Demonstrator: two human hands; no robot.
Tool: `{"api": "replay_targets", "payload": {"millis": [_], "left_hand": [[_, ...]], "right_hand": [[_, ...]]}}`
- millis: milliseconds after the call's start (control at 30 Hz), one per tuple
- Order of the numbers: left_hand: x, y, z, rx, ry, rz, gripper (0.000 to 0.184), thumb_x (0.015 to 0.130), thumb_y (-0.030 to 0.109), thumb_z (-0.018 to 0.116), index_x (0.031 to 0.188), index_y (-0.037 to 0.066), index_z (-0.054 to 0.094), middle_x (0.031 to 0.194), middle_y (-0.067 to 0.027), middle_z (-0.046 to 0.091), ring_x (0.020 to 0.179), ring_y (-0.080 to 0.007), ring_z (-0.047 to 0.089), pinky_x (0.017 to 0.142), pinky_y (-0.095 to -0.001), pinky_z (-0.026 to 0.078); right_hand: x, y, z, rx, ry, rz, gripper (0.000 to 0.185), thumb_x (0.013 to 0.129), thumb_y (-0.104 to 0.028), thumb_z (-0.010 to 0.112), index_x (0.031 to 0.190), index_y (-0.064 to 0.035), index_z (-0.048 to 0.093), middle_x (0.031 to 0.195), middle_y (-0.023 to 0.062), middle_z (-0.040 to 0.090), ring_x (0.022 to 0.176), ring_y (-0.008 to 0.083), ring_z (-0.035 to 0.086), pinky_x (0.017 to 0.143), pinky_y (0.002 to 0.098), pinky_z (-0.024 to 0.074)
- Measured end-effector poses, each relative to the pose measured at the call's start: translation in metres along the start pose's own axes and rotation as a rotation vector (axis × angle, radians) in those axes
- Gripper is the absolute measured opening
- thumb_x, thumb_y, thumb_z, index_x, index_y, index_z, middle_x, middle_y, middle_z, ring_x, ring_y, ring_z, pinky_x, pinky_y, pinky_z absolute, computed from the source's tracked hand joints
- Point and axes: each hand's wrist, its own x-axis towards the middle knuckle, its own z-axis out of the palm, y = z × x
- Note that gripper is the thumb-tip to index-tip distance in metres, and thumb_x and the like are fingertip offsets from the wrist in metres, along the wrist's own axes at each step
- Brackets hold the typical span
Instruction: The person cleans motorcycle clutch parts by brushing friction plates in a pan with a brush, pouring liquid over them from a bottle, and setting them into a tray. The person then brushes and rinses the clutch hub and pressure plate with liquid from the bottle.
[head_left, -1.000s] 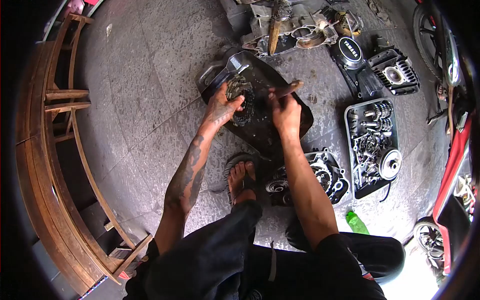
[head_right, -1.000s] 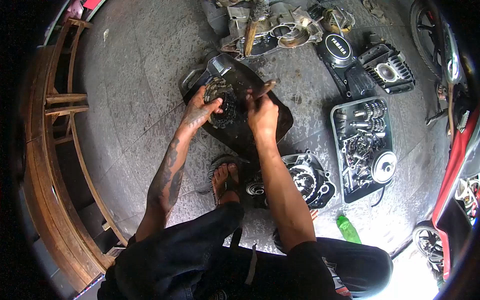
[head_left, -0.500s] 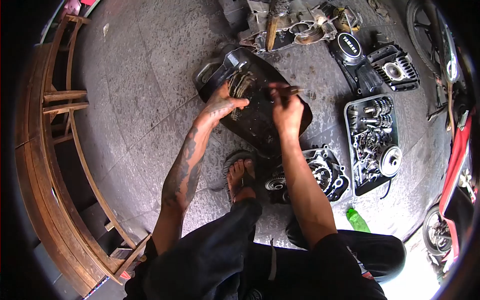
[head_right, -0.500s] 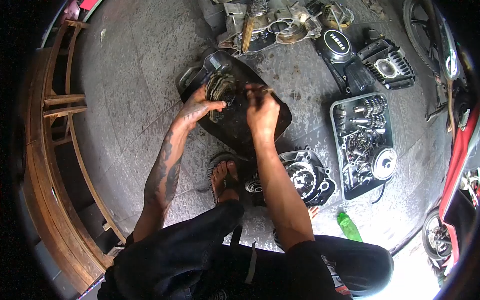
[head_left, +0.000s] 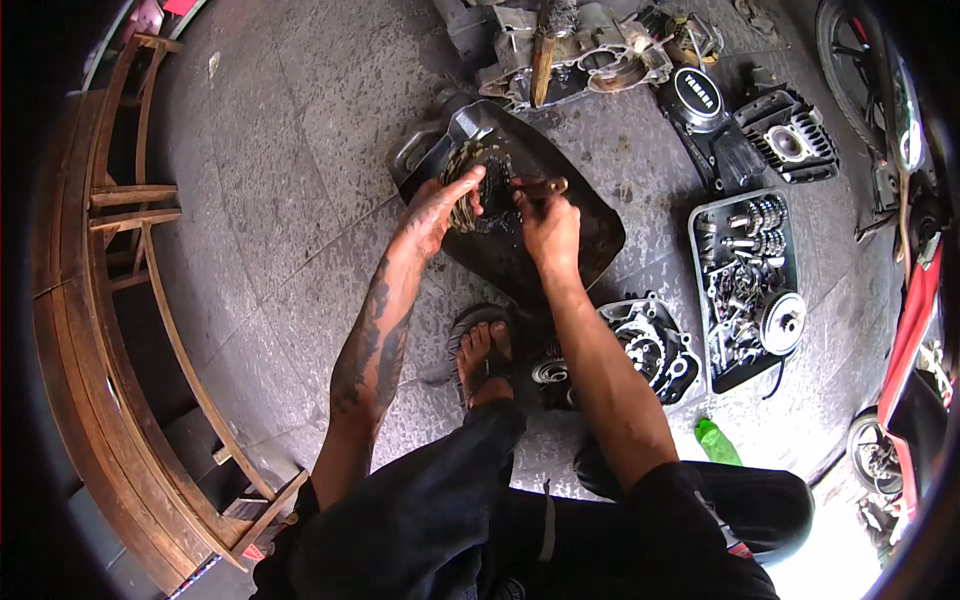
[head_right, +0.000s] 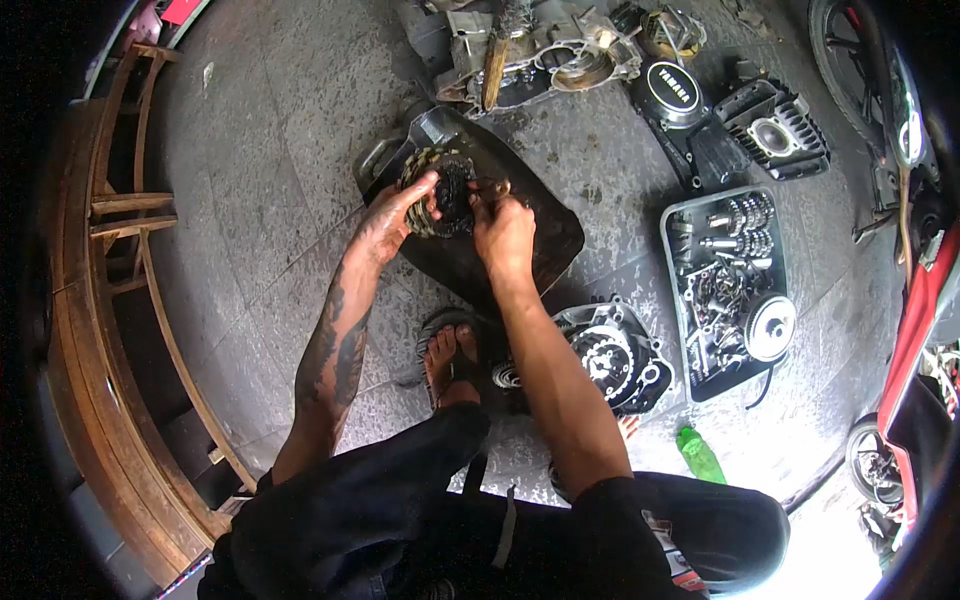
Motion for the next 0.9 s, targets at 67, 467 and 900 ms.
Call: {"api": "replay_targets", "payload": {"millis": [67,467,900], "left_hand": [[-0.002,0.006,0.001,0.023,0.018,-0.030,0.021,0.090,0.027,0.066,0.099,0.008,0.067,0.076,-0.0029,0.066,0.068,-0.0135,0.065,0.062,-0.0265,0.052],[0.000,-0.003,-0.010,-0.123,-0.152,-0.048,0.022,0.078,0.006,0.056,0.097,-0.002,0.064,0.089,-0.0072,0.065,0.079,-0.0202,0.064,0.082,-0.0328,0.050],[0.001,-0.004,-0.001,-0.043,0.008,-0.002,0.023,0.092,0.024,0.065,0.101,0.003,0.062,0.075,-0.0033,0.062,0.075,-0.0187,0.067,0.067,-0.0299,0.054]], "right_hand": [[0.002,-0.006,0.002,0.066,-0.044,-0.041,0.019,0.085,-0.010,0.064,0.104,-0.0087,0.070,0.089,0.0202,0.069,0.088,0.0340,0.068,0.076,0.0385,0.0533],[0.013,-0.003,-0.002,0.012,-0.248,-0.080,0.018,0.084,-0.009,0.066,0.101,-0.0087,0.071,0.088,0.0179,0.070,0.087,0.0288,0.070,0.075,0.0366,0.0532],[-0.001,0.005,-0.006,0.072,-0.088,0.035,0.020,0.084,-0.015,0.067,0.104,-0.0121,0.071,0.087,0.0196,0.069,0.086,0.0341,0.068,0.074,0.0394,0.0530]]}}
